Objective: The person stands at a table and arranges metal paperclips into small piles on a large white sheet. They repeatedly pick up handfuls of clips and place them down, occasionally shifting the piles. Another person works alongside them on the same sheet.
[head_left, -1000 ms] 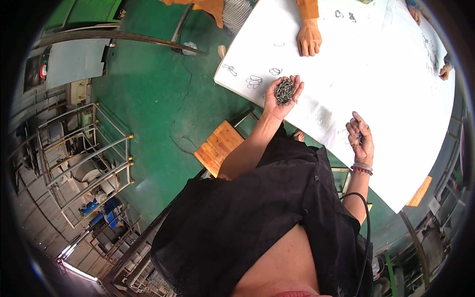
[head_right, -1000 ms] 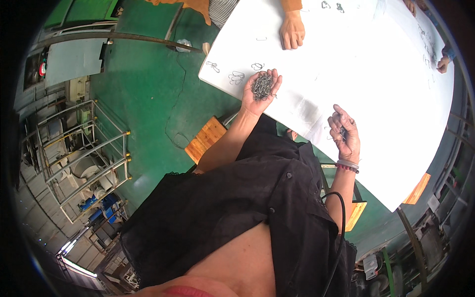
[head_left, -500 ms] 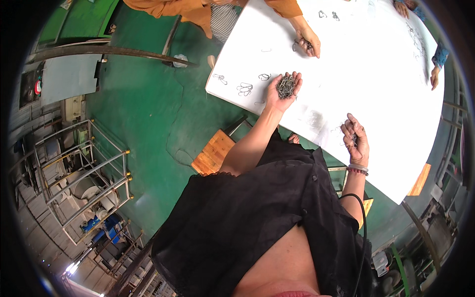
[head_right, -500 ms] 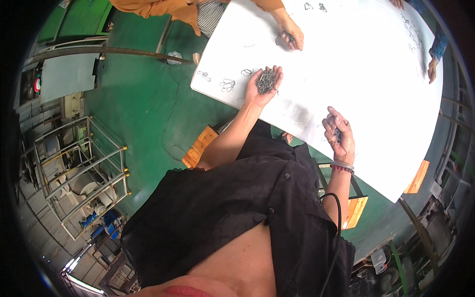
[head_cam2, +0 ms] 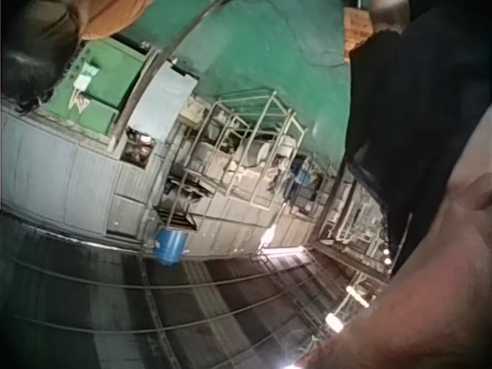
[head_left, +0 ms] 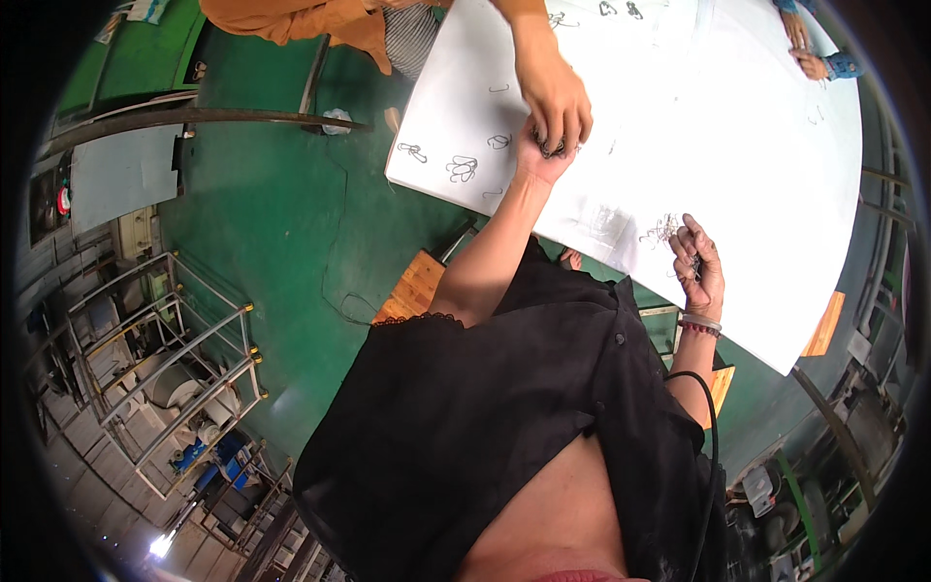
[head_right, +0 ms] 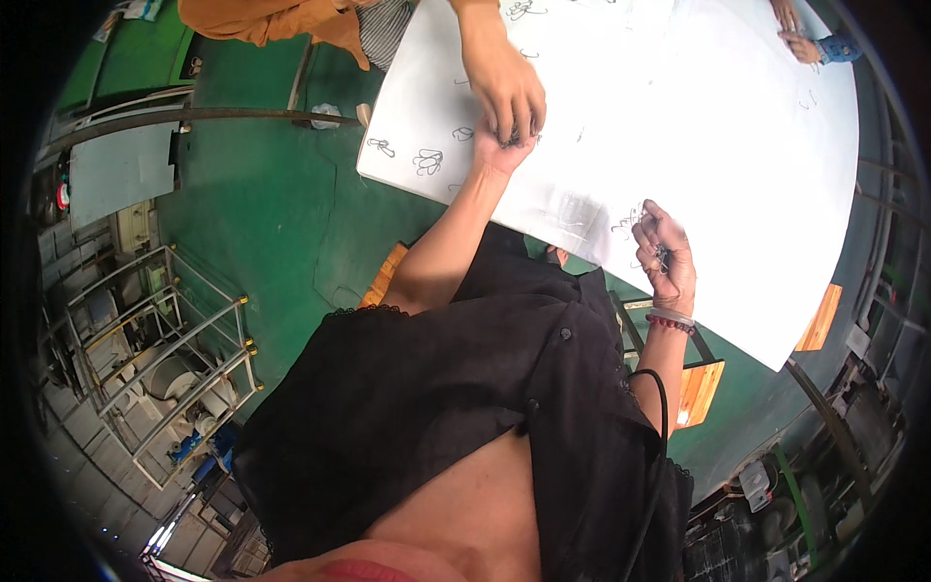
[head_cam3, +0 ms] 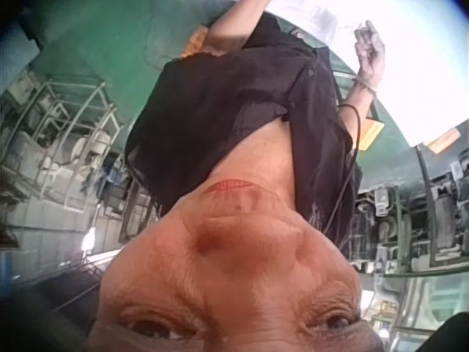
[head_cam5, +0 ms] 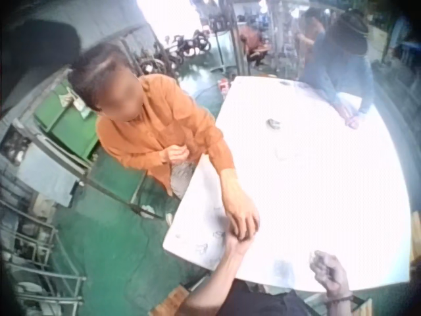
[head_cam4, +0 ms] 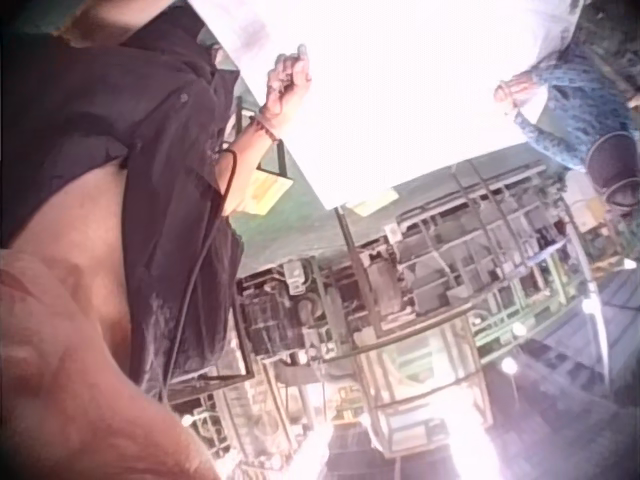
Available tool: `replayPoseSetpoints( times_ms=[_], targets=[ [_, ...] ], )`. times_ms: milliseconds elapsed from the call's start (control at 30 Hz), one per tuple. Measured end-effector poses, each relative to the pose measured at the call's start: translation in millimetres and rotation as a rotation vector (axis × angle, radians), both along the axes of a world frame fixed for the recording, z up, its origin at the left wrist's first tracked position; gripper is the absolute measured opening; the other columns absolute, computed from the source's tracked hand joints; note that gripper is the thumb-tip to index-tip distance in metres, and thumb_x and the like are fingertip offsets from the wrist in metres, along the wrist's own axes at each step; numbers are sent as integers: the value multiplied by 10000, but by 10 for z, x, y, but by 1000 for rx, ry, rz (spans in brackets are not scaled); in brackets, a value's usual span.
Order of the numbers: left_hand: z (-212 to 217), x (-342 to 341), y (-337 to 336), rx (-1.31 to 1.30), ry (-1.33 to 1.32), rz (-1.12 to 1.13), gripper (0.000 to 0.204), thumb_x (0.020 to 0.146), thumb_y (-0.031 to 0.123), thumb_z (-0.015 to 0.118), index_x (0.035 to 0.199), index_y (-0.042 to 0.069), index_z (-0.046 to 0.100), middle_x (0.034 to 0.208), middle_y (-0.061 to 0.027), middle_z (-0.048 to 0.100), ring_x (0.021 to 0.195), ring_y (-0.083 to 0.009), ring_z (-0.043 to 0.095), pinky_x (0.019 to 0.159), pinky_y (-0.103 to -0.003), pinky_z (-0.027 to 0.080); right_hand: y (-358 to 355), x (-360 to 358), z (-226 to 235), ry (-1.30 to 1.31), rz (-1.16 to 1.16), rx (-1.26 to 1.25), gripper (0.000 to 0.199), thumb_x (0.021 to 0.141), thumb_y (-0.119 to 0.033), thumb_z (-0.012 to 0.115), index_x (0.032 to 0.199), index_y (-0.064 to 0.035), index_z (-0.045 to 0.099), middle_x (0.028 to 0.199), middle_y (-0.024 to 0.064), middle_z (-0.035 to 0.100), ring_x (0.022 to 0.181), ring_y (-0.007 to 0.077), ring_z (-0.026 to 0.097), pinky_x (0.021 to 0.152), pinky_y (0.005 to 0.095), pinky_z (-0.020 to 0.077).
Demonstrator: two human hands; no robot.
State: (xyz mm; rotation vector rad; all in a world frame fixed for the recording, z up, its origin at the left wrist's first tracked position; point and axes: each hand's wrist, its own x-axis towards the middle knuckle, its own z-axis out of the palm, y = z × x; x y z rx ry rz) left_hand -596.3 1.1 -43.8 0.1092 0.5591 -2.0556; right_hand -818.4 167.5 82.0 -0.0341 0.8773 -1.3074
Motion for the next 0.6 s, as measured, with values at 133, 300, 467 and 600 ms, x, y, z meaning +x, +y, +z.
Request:
replayPoseSetpoints(
  times_ms=[133,300,467,600],
  targets=[
    [193,-51,-3,83,-43,-3,214,854,186,415,914,23,540,1060,-187,524,1096,-340,444,946,-456,367,21,-5,8,-6,7,-8,397,788,-122,619,1080,80,442,662,6,342,540,58,311,325,126,250],
    [307,-50,18,70,-29,-34,209,857,206,420,906,43,543,1021,-176,549,1072,-349,465,927,-454,390,29,-17,10,4,18,-12,405,789,-121,615,1092,80,438,661,7,338,540,58,308,325,126,249],
    [339,-37,20,87,-34,-38,210,858,211,417,901,46,540,1000,-178,560,1051,-352,482,915,-447,405,38,-24,5,18,25,-20,410,788,-128,618,1086,85,434,660,9,336,539,61,310,324,124,246],
    [233,-30,17,78,-15,-21,203,850,194,430,912,35,539,1047,-182,531,1095,-350,443,943,-454,375,62,-9,28,9,11,-8,413,783,-127,624,1077,87,428,659,10,336,540,61,311,321,123,243]
  ],
)
